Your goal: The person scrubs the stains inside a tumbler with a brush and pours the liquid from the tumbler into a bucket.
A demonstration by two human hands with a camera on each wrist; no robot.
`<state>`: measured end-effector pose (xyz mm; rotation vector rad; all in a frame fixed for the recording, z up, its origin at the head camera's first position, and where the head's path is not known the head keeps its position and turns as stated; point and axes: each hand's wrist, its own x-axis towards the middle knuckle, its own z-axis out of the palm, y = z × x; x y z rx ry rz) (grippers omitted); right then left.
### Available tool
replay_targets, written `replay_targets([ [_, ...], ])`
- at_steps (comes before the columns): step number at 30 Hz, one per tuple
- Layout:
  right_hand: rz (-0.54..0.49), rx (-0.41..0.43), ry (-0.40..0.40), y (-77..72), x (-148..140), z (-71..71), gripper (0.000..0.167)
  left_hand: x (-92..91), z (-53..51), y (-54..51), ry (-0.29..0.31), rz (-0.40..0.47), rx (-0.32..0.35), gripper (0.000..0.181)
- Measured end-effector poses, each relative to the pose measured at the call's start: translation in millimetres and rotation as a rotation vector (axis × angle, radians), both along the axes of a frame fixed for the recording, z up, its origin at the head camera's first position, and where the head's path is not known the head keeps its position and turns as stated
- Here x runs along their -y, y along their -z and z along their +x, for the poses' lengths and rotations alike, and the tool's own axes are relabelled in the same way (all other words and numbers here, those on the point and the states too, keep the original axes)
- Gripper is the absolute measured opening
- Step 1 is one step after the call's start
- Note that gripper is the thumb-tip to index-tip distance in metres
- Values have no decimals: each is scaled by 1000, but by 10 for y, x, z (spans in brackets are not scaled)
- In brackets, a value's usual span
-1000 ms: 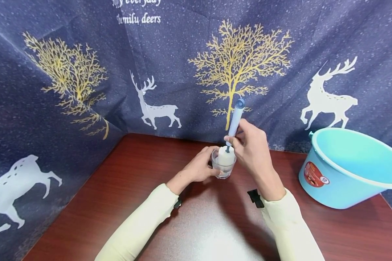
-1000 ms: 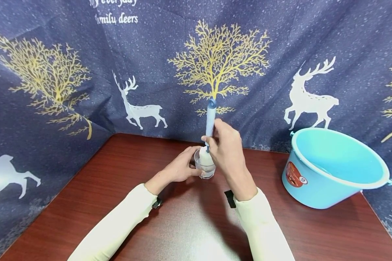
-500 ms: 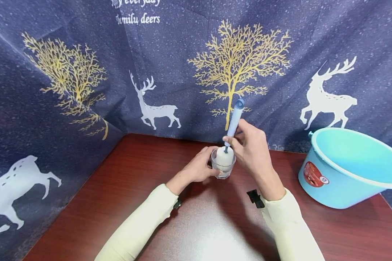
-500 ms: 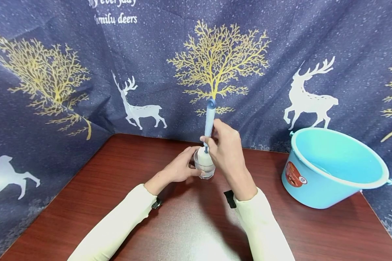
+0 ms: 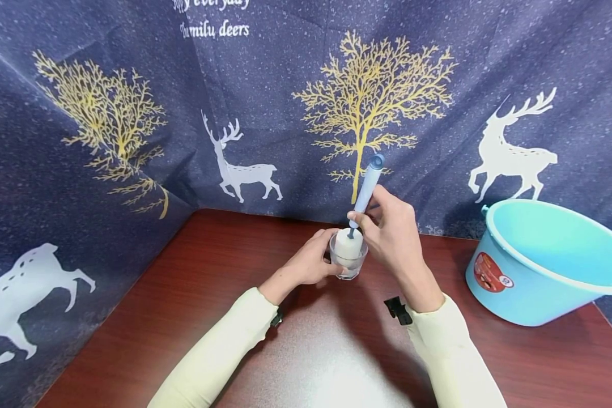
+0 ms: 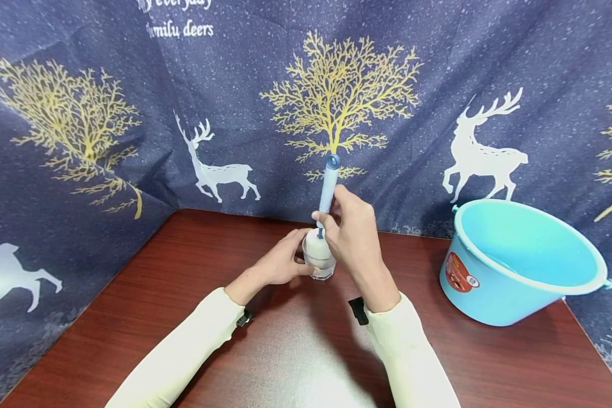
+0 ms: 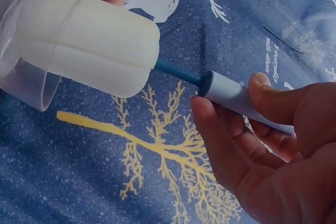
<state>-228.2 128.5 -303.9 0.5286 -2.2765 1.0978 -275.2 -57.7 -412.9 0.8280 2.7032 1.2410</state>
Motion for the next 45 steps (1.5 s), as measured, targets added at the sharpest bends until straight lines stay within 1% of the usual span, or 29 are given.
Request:
replay_targets([
  [7,-25,-14,9,20,0,-32,21,1,-12,9,-1,-6,-22,85],
  [12,-41,-37,12,41,-1,-62,21,2,-12,12,-9,-21,-24,86],
  [21,-60,-47,21,69,3,-97,22,-5,-18,22,-17,-27,-37,88],
  [33,-80,-81,62,101,4,-128,23,-23,-30,24,-26,-59,-62,88],
  [38,-96,-79,75,114,12,-139,23,-24,-27,28,-29,-60,-51,88],
  [45,-107,-87,70,125,29,-142,23,-14,-18,36,-27,-49,-50,87],
])
